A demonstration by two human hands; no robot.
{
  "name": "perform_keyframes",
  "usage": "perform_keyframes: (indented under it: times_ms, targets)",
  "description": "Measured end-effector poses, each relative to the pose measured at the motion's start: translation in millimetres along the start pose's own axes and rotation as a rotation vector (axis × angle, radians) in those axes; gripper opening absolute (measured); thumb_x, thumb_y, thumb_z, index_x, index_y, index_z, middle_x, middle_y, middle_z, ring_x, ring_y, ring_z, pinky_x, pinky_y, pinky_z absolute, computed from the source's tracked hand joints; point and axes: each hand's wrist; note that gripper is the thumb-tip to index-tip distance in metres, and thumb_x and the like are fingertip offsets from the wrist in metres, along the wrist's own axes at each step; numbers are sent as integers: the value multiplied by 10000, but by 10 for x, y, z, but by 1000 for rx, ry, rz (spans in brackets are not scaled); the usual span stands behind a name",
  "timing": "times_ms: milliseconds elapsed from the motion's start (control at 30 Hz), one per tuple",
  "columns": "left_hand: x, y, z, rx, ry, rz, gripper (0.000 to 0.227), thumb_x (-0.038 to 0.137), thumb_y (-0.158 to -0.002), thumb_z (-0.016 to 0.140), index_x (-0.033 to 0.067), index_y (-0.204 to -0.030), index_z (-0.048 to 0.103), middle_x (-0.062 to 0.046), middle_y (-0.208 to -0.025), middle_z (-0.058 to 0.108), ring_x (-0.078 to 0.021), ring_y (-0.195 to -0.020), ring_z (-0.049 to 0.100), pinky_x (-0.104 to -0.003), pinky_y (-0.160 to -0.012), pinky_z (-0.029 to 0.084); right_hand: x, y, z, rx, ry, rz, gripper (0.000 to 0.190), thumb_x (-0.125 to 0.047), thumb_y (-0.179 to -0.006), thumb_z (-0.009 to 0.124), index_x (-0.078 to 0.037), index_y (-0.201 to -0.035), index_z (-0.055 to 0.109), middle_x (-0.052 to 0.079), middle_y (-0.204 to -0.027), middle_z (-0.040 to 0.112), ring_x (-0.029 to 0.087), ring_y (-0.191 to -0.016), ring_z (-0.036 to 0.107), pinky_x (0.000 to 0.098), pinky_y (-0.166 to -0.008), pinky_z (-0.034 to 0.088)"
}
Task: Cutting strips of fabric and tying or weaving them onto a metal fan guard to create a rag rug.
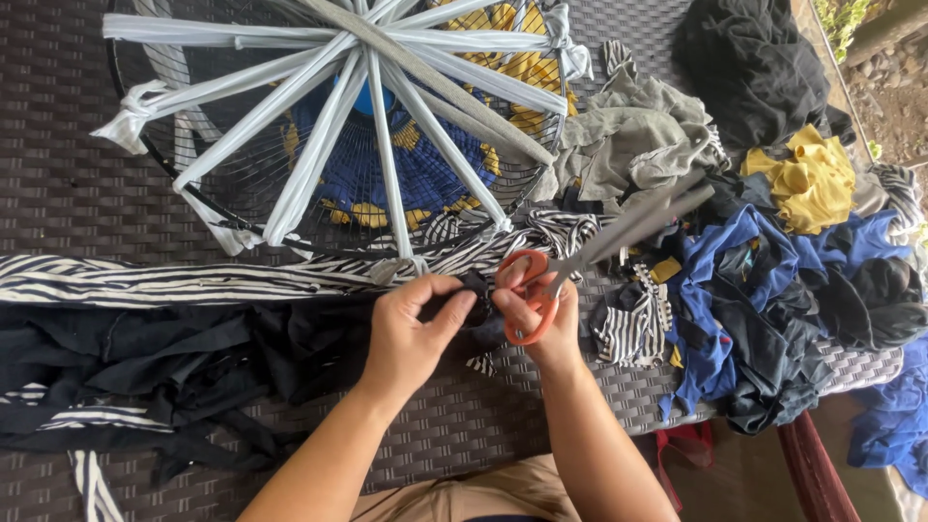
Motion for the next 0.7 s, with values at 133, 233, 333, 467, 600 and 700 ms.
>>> perform_keyframes:
  times_ms: [133,233,333,467,600,700]
  targets:
    - [-134,-16,-24,66,245,-30,118,118,-944,753,4,-973,742,29,-838,726,-21,-757,613,-191,-690,509,-538,70,33,-233,280,48,407,-390,-940,714,-32,-1054,560,55,-962,608,175,-888,605,320,-792,508]
    - [-222,25,-21,73,339,-74,127,124,-941,762,5,-979,744,47,-799,678,-13,-714,562,-184,-643,456,-918,211,61,-441,670,137,702,-692,-916,595,-25,-1133,583,83,-933,661,229,-868,664,360,-779,531]
    - [-173,4,-35,58,389,-55,130,131,-955,751,6,-986,738,58,-793,655,-8,-713,544,-180,-636,438,-1030,340,29,-592,969,259,824,-812,-864,474,-42,-1119,618,102,-858,700,282,-828,701,398,-760,532]
    - [-125,24,-33,12,427,-84,130,133,-960,743,4,-965,730,64,-784,639,-15,-696,515,-192,-614,415,-986,529,-14,-700,1004,355,785,-808,-873,426,-71,-1043,636,107,-776,708,336,-765,693,427,-712,522]
    - [-131,19,-2,-15,226,26,127,130,-937,756,8,-938,723,58,-789,667,-14,-731,557,-198,-670,478,-1001,490,43,-675,997,351,724,-771,-890,456,-74,-976,638,113,-719,676,345,-699,671,428,-652,507]
    - [-102,25,-6,-82,223,-23,136,132,-933,764,6,-912,719,42,-764,668,-25,-713,547,-217,-654,467,-960,511,23,-628,970,415,695,-751,-868,483,-73,-914,628,118,-632,620,325,-615,646,409,-591,492]
Point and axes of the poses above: each hand's wrist, its own y-axis away from the middle knuckle, its own z-axis out of the palm, x = y × z
